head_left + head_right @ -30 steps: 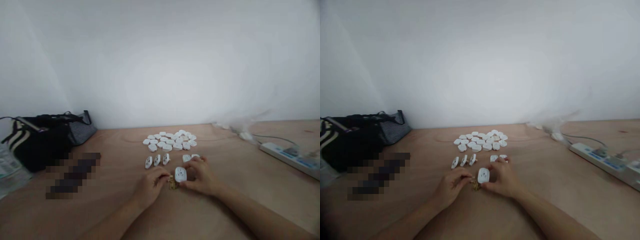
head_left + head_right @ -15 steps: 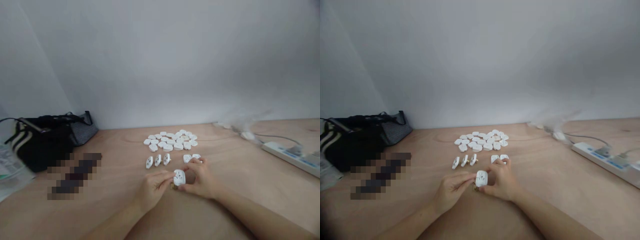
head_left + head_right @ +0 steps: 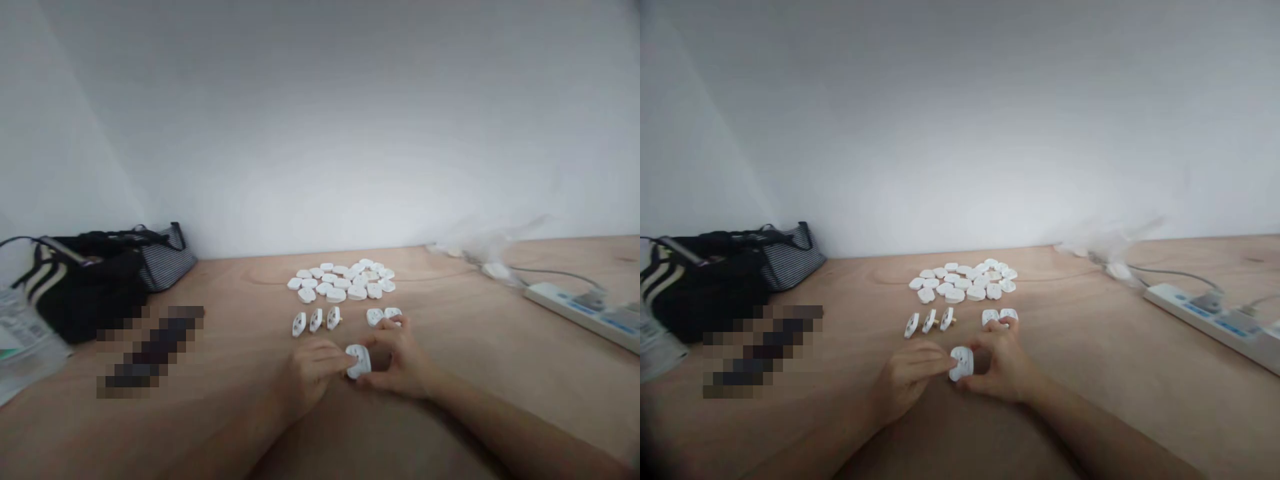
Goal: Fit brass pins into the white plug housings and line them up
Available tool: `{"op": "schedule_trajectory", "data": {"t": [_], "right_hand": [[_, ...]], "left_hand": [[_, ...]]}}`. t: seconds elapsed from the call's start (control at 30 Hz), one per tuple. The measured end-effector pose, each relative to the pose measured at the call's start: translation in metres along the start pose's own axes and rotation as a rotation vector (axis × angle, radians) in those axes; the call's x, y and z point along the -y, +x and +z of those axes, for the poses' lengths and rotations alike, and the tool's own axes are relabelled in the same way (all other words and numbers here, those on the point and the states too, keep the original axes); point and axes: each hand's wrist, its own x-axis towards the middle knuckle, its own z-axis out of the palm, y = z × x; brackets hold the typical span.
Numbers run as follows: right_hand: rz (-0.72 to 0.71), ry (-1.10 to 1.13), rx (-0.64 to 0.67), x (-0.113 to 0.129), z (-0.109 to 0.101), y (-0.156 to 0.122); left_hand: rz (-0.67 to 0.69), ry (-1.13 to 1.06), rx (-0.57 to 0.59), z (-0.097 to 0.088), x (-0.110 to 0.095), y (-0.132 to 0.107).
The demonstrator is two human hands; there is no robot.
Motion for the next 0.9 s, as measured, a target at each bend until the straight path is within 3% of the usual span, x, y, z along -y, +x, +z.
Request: {"op": "schedule_trajectory", "data": {"t": [0.23, 0.7, 0.9], "right_hand": [[-0.032, 0.039, 0.092, -0.0002, -0.0022, -0.0001], [0.01, 0.06, 0.019, -0.0052, -0.0006, -0.0017], [-0.01, 0.053, 0.051, -0.0027, -0.0035, -0.0012]], "left_hand": [[0.18, 0.077, -0.011, -0.0029, -0.0011, 0.0034], [0.136, 0.06, -0.091, -0.0014, 0.0034, -0.0004], [0.168, 0.034, -0.055, -0.0032, -0.0007, 0.0025]]}}
